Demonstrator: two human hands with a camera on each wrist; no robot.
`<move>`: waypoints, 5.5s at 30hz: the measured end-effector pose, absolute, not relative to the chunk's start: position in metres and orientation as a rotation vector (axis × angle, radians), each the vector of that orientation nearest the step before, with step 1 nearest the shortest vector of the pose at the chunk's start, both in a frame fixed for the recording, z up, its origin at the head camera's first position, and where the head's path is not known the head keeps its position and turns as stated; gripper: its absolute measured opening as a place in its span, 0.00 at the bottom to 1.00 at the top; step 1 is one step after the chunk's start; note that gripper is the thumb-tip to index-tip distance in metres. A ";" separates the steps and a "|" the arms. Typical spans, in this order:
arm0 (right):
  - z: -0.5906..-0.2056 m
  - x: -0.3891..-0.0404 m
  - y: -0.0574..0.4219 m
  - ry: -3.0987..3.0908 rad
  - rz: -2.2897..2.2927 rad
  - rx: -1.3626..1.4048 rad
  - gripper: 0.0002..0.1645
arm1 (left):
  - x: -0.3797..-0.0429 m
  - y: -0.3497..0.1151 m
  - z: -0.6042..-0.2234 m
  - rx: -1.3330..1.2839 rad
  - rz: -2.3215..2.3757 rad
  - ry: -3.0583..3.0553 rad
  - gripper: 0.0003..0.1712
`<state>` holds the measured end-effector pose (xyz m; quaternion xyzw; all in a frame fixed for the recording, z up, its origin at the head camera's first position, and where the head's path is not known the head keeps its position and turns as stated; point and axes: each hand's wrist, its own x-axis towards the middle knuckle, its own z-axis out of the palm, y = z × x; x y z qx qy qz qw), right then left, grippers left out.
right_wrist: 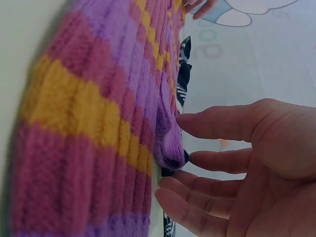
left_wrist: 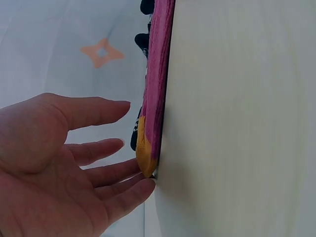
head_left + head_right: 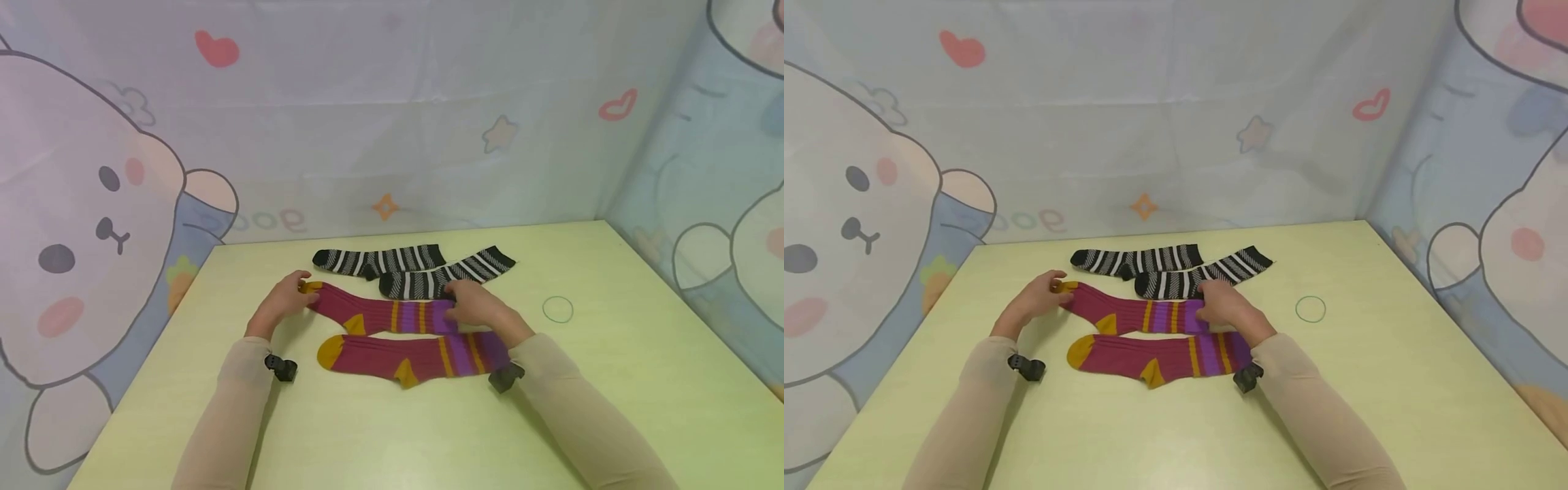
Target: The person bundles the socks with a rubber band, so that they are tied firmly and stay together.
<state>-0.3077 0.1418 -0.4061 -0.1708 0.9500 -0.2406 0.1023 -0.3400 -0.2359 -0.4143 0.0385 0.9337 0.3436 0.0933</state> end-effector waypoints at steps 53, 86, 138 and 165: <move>-0.412 -0.313 0.133 2.871 -0.904 -0.461 0.11 | -0.342 -0.241 -0.416 0.014 1.350 2.662 0.21; -0.418 -0.318 0.137 2.688 -1.340 -0.355 0.37 | -0.343 -0.239 -0.415 -0.065 1.498 2.567 0.24; -0.382 -0.293 0.245 2.064 -1.643 -0.361 0.35 | -0.282 -0.211 -0.369 0.284 1.558 2.322 0.30; -0.391 -0.290 0.245 2.136 -1.293 -0.442 0.26 | -0.277 -0.204 -0.377 0.409 1.223 2.375 0.21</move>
